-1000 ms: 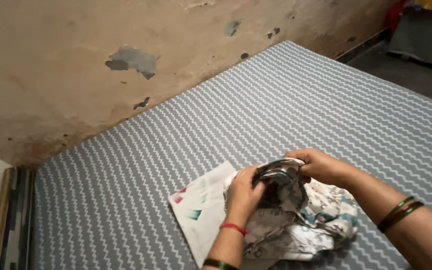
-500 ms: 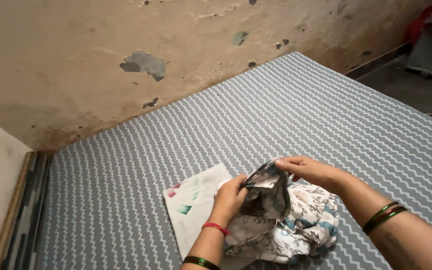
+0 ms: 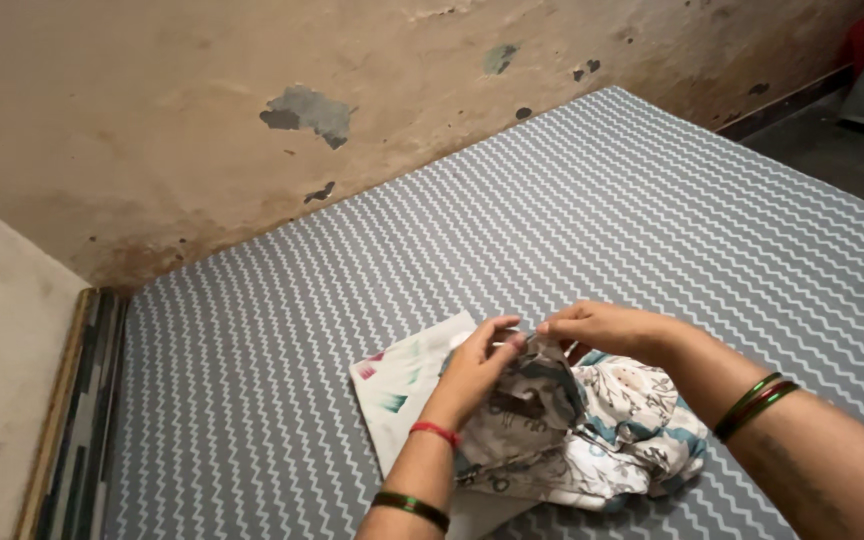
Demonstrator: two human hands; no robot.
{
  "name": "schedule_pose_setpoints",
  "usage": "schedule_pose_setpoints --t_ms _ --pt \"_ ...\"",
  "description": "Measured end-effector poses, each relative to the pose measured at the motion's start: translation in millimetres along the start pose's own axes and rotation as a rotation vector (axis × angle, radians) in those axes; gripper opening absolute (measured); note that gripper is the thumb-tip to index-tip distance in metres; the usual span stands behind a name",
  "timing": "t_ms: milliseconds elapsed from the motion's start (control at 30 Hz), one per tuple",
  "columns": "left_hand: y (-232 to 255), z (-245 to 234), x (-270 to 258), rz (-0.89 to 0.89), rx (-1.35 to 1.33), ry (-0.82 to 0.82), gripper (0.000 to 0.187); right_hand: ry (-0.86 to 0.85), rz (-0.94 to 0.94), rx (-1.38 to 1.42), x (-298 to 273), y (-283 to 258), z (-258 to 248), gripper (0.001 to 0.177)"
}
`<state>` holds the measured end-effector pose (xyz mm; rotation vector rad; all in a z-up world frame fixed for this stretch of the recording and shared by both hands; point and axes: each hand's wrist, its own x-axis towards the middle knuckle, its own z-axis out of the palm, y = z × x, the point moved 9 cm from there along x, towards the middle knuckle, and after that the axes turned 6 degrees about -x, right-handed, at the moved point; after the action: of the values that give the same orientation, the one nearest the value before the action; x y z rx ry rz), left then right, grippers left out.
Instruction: The person folds a patterned pillowcase and a plain white sheet on a bed, then picks up and unfolds a pink and white checkered blanket.
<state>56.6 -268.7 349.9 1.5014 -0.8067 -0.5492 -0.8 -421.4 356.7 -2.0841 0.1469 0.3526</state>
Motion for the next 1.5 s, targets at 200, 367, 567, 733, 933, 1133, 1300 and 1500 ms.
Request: schedule_pose_setpoints --t_ms 200,367,567,733,933,1133,1300,1500 --pt "2.9 11.3 2.4 -0.008 0.369 -0.036 0.053 0.238 -0.138 -0.318 0.8 -45.5 4.2 0.041" --pt "-0.8 5.9 7.2 -0.059 0.523 0.048 0.032 0.349 -0.199 -0.242 -1.0 -48.3 3.0 0.03" --pt "20.1 -12.7 20.9 0.097 0.515 0.168 0.028 0.355 -0.222 -0.104 -3.6 -34.7 -2.8 0.028" --pt "59.3 -13.9 33.9 0.141 0.519 0.157 0.026 0.319 -0.065 -0.067 -7.4 -24.6 -8.9 0.029" --pt "112.4 -11.9 37.1 0.258 0.556 0.179 0.026 0.347 -0.225 0.047 -0.3 -43.7 -45.2 0.033" --pt "159.1 -4.0 37.5 0.353 0.494 0.166 0.023 0.329 -0.263 0.013 -9.6 -67.4 -78.8 0.027" --pt "197.6 -8.4 48.0 0.534 0.446 0.205 0.017 0.382 -0.12 -0.567 -13.3 -55.9 -86.5 0.035" --pt "230.2 -41.1 56.0 0.625 0.353 0.29 0.018 0.528 0.142 -0.606 -23.7 18.1 -80.2 0.032"
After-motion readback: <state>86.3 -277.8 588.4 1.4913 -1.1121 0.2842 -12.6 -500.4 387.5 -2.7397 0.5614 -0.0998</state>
